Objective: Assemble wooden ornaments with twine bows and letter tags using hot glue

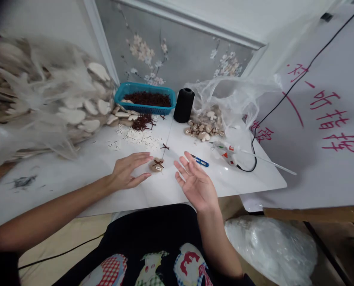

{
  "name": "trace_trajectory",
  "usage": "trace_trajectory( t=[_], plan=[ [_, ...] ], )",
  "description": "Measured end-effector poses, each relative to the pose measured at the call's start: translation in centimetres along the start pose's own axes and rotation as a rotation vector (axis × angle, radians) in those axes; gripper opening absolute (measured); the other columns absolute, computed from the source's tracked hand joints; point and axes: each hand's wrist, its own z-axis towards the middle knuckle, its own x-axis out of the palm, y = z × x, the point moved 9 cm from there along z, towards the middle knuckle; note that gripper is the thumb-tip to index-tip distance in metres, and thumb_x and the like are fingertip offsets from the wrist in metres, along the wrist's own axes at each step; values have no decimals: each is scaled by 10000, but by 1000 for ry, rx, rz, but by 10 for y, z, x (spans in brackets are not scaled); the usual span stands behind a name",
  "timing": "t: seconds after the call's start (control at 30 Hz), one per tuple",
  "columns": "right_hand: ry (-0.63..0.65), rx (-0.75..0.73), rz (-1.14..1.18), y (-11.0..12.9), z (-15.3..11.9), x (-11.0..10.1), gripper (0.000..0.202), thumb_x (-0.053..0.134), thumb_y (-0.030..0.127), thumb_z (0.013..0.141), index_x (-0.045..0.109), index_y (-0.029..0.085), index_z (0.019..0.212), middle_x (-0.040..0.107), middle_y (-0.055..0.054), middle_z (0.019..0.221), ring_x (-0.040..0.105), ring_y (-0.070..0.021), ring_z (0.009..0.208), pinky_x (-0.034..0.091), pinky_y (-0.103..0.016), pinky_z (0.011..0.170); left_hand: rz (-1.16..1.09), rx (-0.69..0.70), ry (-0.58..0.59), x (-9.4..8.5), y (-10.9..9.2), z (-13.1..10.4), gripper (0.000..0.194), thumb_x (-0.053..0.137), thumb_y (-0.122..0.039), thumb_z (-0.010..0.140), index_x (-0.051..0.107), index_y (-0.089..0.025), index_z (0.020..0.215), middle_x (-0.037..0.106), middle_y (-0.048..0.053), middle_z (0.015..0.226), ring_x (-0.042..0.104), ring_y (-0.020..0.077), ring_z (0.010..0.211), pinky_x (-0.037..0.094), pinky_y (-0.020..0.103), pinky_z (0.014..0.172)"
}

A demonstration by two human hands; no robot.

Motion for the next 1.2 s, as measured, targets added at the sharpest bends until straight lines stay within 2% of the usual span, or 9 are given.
trace_trajectory(
  t=[0.13, 0.27, 0.4, 0.5, 0.6, 0.7, 0.87, 1.07, 1.2],
  plan=[
    [32, 130, 143, -20, -3, 9, 331, 627, 372, 829, 620, 290, 1150, 628, -32, 1256, 553, -244, 1213, 519, -423, 918, 32, 70, 20, -3, -19, 25, 572, 639, -400, 823, 424, -172, 1302, 640, 145, 1153, 560, 276, 1185, 537, 425, 915],
    [94, 200, 211, -27, -13, 29, 386, 657, 364, 808, 605, 268, 1178, 627, -36, 1259, 555, -245, 1211, 494, -433, 961, 153, 115, 137, 7, -40, 52, 450, 535, -524, 863, 568, -164, 1131, 610, 165, 1183, 520, 332, 1199, 464, 493, 952],
    [30, 59, 147, -25, -14, 35, 531, 649, 371, 818, 477, 269, 1309, 639, -73, 1223, 559, -236, 1203, 466, -456, 991, 182, 71, 155, 11, -47, 65, 484, 390, -582, 908, 606, -150, 941, 649, 144, 997, 585, 317, 1036, 466, 484, 869],
    [-105, -126, 47, -20, -14, 29, 627, 650, 387, 822, 369, 284, 1373, 632, -73, 1214, 544, -209, 1210, 418, -461, 1044, 16, -119, 77, 8, -36, 63, 528, 356, -612, 910, 526, -142, 1080, 618, 69, 792, 604, 201, 722, 502, 367, 668],
    [-106, -162, 3, -26, -10, 37, 636, 616, 431, 844, 322, 281, 1388, 618, -77, 1213, 553, -202, 1194, 408, -462, 1057, -237, -342, 39, 13, -22, 52, 443, 452, -502, 925, 432, -159, 1204, 524, -30, 629, 560, 128, 550, 448, 245, 499],
    [-34, -132, -9, -37, -5, 53, 659, 588, 440, 861, 264, 276, 1410, 596, -78, 1249, 564, -189, 1184, 405, -437, 1067, -338, -455, 21, 20, -14, 46, 403, 522, -386, 916, 415, -177, 1243, 524, -59, 581, 569, 106, 526, 430, 210, 475],
    [8, -110, -61, -50, 1, 71, 670, 520, 499, 887, 222, 263, 1439, 531, -87, 1343, 509, -189, 1251, 397, -404, 1076, -346, -530, -115, 15, 1, 37, 390, 632, -331, 852, 475, -198, 1183, 510, -110, 506, 469, 58, 408, 402, 179, 455],
    [71, -65, -215, -62, 0, 86, 699, 407, 575, 916, 176, 214, 1468, 478, -116, 1388, 453, -214, 1296, 402, -385, 1046, -546, -829, -319, 9, 20, 13, 587, 758, -278, 725, 458, -202, 1224, 507, -120, 449, 484, 77, 359, 441, 184, 431],
    [91, -89, -260, -67, -6, 89, 686, 395, 562, 926, 173, 203, 1466, 527, -125, 1323, 480, -217, 1264, 393, -401, 1040, -603, -981, -421, 3, 34, -2, 718, 768, -214, 687, 392, -205, 1299, 481, -135, 418, 441, 73, 342, 446, 187, 443]
  ],
)
